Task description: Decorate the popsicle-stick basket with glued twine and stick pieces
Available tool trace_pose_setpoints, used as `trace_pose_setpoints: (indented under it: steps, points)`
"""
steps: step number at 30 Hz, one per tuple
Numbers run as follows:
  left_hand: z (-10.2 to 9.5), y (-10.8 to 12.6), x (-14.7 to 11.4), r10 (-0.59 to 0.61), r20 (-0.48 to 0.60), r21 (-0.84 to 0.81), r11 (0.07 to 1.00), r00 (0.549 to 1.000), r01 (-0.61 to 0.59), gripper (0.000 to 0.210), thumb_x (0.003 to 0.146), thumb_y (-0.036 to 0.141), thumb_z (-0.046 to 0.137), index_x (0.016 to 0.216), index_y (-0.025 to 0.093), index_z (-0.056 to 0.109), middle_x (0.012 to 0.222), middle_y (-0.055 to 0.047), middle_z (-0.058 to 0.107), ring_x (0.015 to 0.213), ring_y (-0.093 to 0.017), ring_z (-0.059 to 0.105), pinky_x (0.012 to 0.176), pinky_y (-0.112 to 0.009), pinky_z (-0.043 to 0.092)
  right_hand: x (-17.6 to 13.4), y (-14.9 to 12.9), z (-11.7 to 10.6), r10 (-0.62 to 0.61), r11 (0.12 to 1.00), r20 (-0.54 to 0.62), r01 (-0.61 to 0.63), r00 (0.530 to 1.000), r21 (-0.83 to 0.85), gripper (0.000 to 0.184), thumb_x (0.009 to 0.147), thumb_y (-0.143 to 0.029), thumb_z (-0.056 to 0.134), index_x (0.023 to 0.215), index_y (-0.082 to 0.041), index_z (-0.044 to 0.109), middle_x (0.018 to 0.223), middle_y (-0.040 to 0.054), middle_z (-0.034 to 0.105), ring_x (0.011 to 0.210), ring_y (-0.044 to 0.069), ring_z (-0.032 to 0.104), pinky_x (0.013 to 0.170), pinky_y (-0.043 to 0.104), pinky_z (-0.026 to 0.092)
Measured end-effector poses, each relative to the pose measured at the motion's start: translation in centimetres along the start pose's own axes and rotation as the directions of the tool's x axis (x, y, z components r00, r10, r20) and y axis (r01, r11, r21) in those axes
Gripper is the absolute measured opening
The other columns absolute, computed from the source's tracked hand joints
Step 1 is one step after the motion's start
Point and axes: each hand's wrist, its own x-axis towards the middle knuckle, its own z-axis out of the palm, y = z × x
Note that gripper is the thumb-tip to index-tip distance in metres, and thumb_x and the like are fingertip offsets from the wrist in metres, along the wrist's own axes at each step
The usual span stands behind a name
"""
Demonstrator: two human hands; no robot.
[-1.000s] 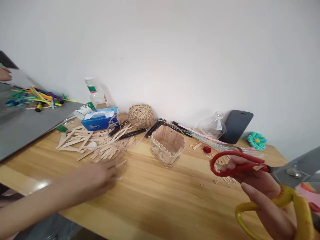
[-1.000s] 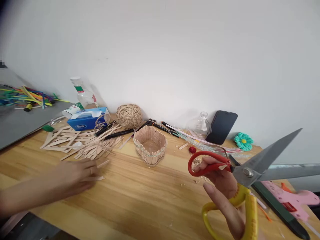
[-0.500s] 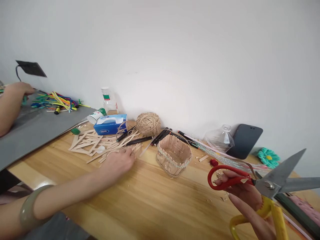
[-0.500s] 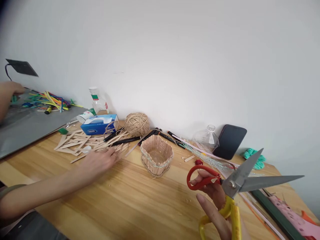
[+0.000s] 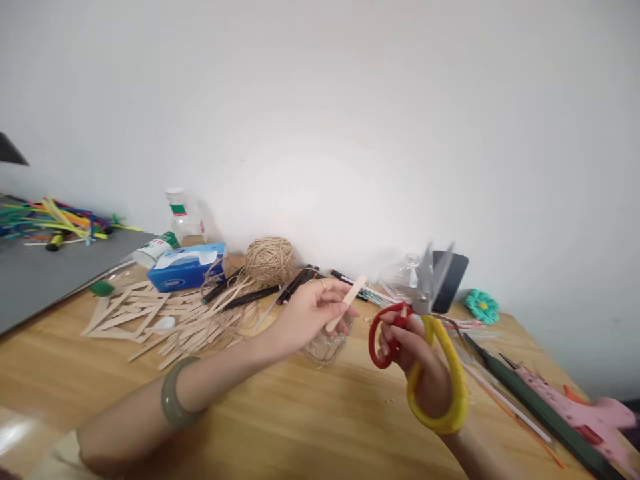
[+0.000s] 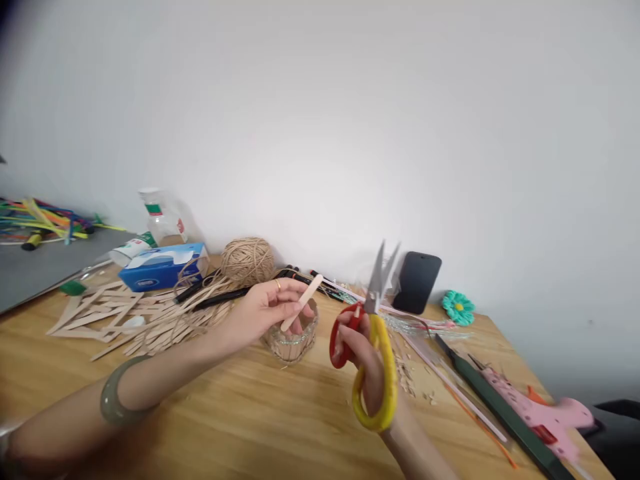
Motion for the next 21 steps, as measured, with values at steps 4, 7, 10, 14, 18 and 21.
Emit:
trace_pose_setpoints:
  steps: [4, 7, 10, 14, 18, 21]
  points:
    - [-0.1, -0.4, 1.0, 0.032, -0.028, -0.021, 0.999, 0.999, -0.033, 0.023, 0.071, 0.019, 0.062, 0.093, 0.015, 0.056, 0.087, -0.004, 0.066, 0.059, -0.01, 0.06, 0.054, -0.024, 0.045, 0.9, 0.4, -0.4, 0.022, 0.997, 0.001, -0.022, 1.0, -0.069, 0.026, 0.071, -0.04, 0.059, 0.083, -0.018, 0.052, 0.052, -0.0059, 0.046, 0.045, 0.011, 0.042, 0.047, 0.025, 0.034]
    - [-0.3, -0.6, 1.1, 0.008, 0.006, -0.023, 1.0, 1.0, -0.008, 0.027, 0.066, 0.014, 0.064, 0.092, 0.014, 0.059, 0.089, -0.004, 0.065, 0.062, -0.011, 0.06, 0.054, -0.023, 0.045, 1.0, 0.5, -1.2, 0.049, 0.991, 0.035, -0.044, 0.998, -0.128, 0.027, 0.071, -0.04, 0.059, 0.082, -0.017, 0.052, 0.054, -0.0069, 0.045, 0.043, 0.008, 0.038, 0.046, 0.024, 0.031]
    - [-0.2, -0.7, 1.0, -0.032, 0.039, -0.025, 0.999, 0.999, 0.033, 0.027, 0.065, 0.014, 0.065, 0.092, 0.013, 0.06, 0.086, -0.005, 0.065, 0.062, -0.011, 0.06, 0.054, -0.023, 0.044, 0.7, 0.5, -1.8, 0.085, 0.982, 0.099, -0.066, 0.991, -0.177, 0.028, 0.071, -0.042, 0.059, 0.081, -0.017, 0.051, 0.061, -0.0054, 0.046, 0.045, 0.007, 0.038, 0.046, 0.024, 0.031]
    - [0.0, -0.4, 0.7, -0.075, 0.069, -0.04, 0.996, 0.995, 0.077, 0.027, 0.065, 0.017, 0.066, 0.091, 0.011, 0.061, 0.081, -0.004, 0.065, 0.062, -0.011, 0.059, 0.056, -0.024, 0.044, 0.0, 0.4, -2.7, 0.149, 0.968, 0.194, -0.103, 0.97, -0.229, 0.032, 0.073, -0.046, 0.062, 0.084, -0.017, 0.054, 0.069, -0.003, 0.047, 0.052, 0.009, 0.04, 0.045, 0.023, 0.031]
    - [0.0, -0.2, 0.5, -0.085, 0.058, -0.062, 0.994, 0.995, 0.089, 0.025, 0.064, 0.019, 0.068, 0.087, 0.011, 0.061, 0.077, -0.003, 0.064, 0.061, -0.011, 0.059, 0.057, -0.025, 0.045, -0.6, 0.2, -3.2, 0.174, 0.938, 0.284, -0.072, 0.943, -0.338, 0.036, 0.077, -0.054, 0.06, 0.082, -0.018, 0.054, 0.074, -0.0011, 0.047, 0.058, 0.011, 0.04, 0.048, 0.023, 0.032]
    - [0.1, -0.3, 0.5, -0.054, 0.072, -0.072, 0.996, 0.996, 0.059, 0.021, 0.065, 0.02, 0.068, 0.083, 0.011, 0.062, 0.075, -0.002, 0.064, 0.06, -0.011, 0.059, 0.056, -0.024, 0.044, -0.8, -0.5, -2.8, 0.184, 0.903, 0.315, -0.034, 0.931, -0.429, 0.043, 0.076, -0.062, 0.056, 0.08, -0.019, 0.052, 0.076, -0.0002, 0.048, 0.064, 0.013, 0.042, 0.054, 0.025, 0.035]
